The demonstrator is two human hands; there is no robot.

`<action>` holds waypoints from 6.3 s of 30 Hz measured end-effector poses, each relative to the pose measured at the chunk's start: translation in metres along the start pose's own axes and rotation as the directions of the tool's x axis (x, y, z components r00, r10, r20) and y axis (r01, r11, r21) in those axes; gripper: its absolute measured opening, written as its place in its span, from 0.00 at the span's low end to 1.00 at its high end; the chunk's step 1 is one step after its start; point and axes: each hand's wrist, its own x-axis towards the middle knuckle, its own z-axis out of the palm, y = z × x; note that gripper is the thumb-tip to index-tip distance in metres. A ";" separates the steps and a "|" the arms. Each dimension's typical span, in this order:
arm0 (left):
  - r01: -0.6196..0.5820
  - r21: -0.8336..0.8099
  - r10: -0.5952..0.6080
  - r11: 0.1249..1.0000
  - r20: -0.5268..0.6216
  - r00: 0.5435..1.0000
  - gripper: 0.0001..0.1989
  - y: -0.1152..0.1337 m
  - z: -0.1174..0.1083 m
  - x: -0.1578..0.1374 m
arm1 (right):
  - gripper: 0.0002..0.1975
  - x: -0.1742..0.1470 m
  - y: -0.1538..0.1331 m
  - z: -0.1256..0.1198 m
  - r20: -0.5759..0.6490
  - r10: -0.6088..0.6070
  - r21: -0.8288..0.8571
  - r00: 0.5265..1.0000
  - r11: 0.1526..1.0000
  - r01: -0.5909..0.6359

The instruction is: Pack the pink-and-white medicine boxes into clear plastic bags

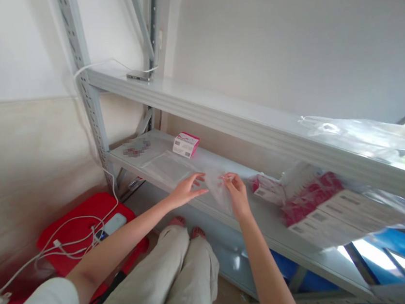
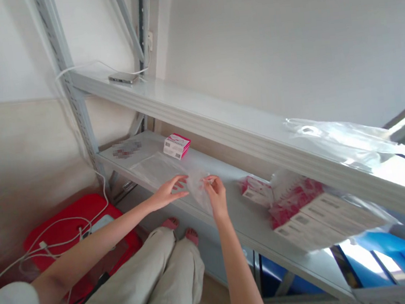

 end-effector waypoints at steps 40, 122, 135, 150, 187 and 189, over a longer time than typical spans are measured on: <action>-0.080 -0.140 0.041 0.987 -0.260 0.965 0.06 0.042 0.030 0.004 | 0.13 -0.048 -0.011 -0.048 -0.302 0.065 0.309 0.951 0.951 0.033; -0.685 0.663 0.396 0.300 0.567 0.722 0.08 -0.044 0.017 0.049 | 0.27 -0.051 0.043 -0.023 -0.239 -0.018 -0.581 0.971 0.804 -0.128; -0.682 0.690 0.390 0.244 0.574 0.720 0.08 -0.044 0.022 0.055 | 0.22 -0.057 0.046 -0.038 -0.203 -0.007 -0.473 0.979 0.876 -0.092; -0.645 0.664 0.442 0.379 0.482 0.756 0.20 -0.054 0.031 0.066 | 0.22 -0.066 0.043 -0.061 -0.206 0.021 -0.476 0.978 0.872 -0.119; -0.655 0.727 0.415 0.206 0.542 0.731 0.08 -0.079 -0.033 0.051 | 0.28 -0.083 0.086 -0.181 -0.337 -0.006 -0.544 0.941 0.817 -0.190; -0.670 0.702 0.385 0.241 0.565 0.730 0.10 -0.079 -0.031 0.048 | 0.30 -0.090 0.081 -0.163 -0.214 -0.013 -0.651 0.977 0.748 -0.133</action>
